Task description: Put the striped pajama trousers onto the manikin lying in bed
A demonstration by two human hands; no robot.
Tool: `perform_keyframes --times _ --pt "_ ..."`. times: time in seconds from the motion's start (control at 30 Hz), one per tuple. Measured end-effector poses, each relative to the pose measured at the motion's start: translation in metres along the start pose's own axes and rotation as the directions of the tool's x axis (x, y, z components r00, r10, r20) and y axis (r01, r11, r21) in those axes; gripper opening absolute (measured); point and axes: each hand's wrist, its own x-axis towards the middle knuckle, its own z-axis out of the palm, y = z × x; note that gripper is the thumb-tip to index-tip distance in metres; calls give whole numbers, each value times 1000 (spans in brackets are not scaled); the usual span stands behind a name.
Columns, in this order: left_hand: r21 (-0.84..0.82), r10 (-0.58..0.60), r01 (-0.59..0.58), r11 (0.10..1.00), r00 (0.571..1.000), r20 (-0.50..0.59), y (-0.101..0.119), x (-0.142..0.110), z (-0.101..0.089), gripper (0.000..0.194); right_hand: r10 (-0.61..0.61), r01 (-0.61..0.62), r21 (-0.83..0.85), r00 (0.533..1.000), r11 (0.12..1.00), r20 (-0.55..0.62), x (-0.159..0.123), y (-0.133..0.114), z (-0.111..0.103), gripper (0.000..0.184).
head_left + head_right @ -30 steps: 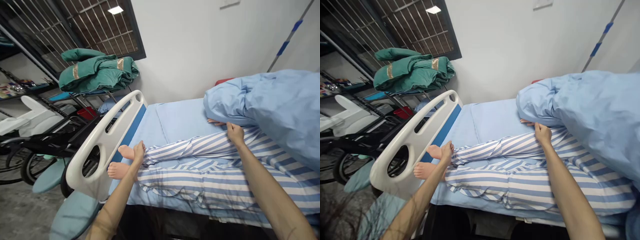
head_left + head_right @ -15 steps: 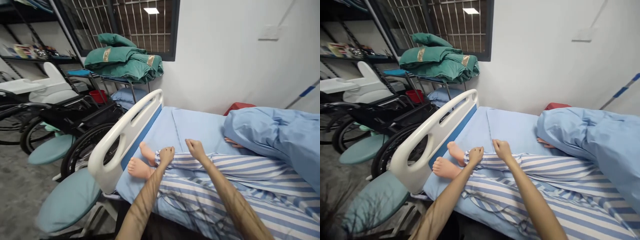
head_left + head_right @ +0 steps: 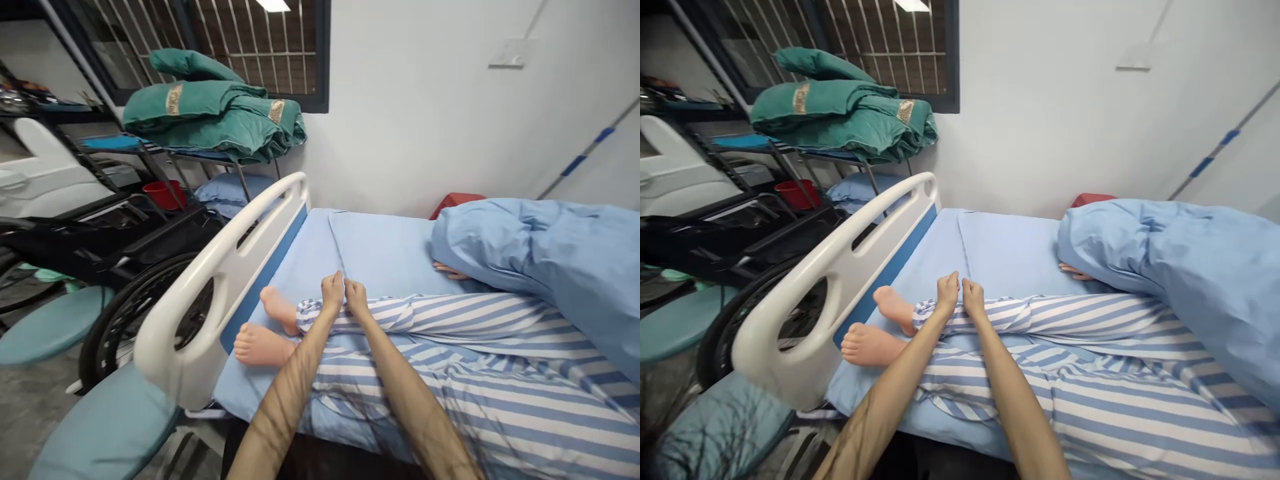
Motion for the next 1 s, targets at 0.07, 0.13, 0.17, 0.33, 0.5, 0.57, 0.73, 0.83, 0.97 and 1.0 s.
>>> perform_keyframes --times 0.07,0.13,0.17,0.33,0.5,0.57,0.73,0.83,0.97,1.0 --pt "-5 -14 15 1000 1000 23 0 -7 13 44 42 -41 18 999 999 -25 1 -1 1 51" --pt "61 -13 11 998 1000 19 -4 -15 19 44 67 -66 11 997 998 -28 3 -5 0 51" --pt "95 -13 11 995 1000 20 -5 -17 20 44 72 -72 -2 997 997 -16 5 -8 -3 51" --pt "170 69 -80 982 995 73 -10 -15 21 47 -75 88 -141 993 986 95 19 -29 -45 51" --pt "232 104 -106 967 994 20 -16 -13 29 50 -97 80 -202 993 976 -74 18 -9 -102 53" --pt "240 98 -98 966 995 12 -19 -14 30 50 -43 18 -196 991 980 -126 9 10 -110 52" --pt "236 87 -96 967 995 50 -7 -11 28 49 -26 5 -117 983 993 -181 3 38 -106 49" --pt "123 56 -56 991 998 4 19 -9 48 48 11 -14 -16 980 1000 -201 9 41 -106 48" --pt "-37 7 -7 999 1000 6 41 -27 96 46 53 -38 86 983 996 -174 15 43 -110 48" --pt "16 19 -20 1000 1000 11 40 -35 107 44 64 -48 105 985 993 -162 15 43 -111 48"
